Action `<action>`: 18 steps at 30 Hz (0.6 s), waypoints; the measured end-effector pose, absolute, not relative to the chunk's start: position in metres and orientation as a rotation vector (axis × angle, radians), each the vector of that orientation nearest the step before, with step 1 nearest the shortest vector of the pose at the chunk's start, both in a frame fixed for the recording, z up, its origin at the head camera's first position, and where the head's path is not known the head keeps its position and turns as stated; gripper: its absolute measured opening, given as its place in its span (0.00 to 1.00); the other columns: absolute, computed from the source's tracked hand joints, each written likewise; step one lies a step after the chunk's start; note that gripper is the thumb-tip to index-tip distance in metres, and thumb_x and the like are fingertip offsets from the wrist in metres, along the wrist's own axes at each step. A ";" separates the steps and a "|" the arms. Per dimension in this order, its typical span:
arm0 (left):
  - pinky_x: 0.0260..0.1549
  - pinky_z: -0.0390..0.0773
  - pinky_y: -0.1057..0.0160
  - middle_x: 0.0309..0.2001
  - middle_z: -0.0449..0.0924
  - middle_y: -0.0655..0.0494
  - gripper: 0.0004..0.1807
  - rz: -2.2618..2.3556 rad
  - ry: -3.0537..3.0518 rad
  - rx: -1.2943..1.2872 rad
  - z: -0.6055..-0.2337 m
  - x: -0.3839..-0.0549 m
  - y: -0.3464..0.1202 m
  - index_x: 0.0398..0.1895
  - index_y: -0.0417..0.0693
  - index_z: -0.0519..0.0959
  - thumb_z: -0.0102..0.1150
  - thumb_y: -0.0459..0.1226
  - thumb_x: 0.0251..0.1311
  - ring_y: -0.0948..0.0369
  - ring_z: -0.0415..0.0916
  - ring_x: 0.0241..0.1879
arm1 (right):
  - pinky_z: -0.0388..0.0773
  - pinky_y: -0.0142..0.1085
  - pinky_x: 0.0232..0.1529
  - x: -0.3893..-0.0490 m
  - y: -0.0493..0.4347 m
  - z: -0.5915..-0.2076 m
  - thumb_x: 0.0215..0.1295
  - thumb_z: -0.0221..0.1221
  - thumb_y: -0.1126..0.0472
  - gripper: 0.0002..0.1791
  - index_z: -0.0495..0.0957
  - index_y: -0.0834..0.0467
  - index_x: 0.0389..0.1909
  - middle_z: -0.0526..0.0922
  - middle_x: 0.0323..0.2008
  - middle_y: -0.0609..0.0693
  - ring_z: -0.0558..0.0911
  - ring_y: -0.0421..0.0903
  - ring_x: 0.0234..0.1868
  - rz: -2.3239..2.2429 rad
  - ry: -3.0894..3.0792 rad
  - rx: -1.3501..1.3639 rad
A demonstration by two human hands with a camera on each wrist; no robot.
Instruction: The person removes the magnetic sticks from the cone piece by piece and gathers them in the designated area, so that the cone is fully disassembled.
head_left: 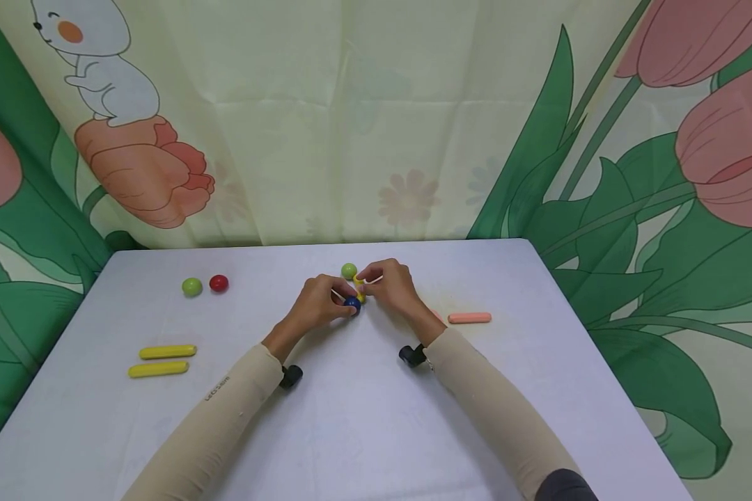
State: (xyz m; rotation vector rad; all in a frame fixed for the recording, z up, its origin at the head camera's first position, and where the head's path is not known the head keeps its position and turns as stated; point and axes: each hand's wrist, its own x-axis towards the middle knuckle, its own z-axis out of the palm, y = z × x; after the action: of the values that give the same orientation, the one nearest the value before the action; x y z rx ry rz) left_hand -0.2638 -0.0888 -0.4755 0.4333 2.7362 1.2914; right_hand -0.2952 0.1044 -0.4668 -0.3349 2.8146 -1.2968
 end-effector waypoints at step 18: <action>0.31 0.80 0.67 0.40 0.92 0.51 0.13 1.245 2.696 0.451 -0.474 -0.261 -0.089 0.41 0.46 0.90 0.81 0.34 0.53 0.63 0.84 0.33 | 0.77 0.39 0.48 -0.304 0.093 -0.473 0.61 0.77 0.62 0.07 0.93 0.51 0.39 0.93 0.39 0.47 0.86 0.46 0.45 -1.250 2.804 -0.206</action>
State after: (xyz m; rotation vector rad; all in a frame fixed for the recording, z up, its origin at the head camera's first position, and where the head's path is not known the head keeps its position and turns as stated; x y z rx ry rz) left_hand -0.2609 -0.0888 -0.4739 0.4509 2.6964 1.2449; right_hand -0.3043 0.0926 -0.4725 -0.2064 2.8045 -1.2504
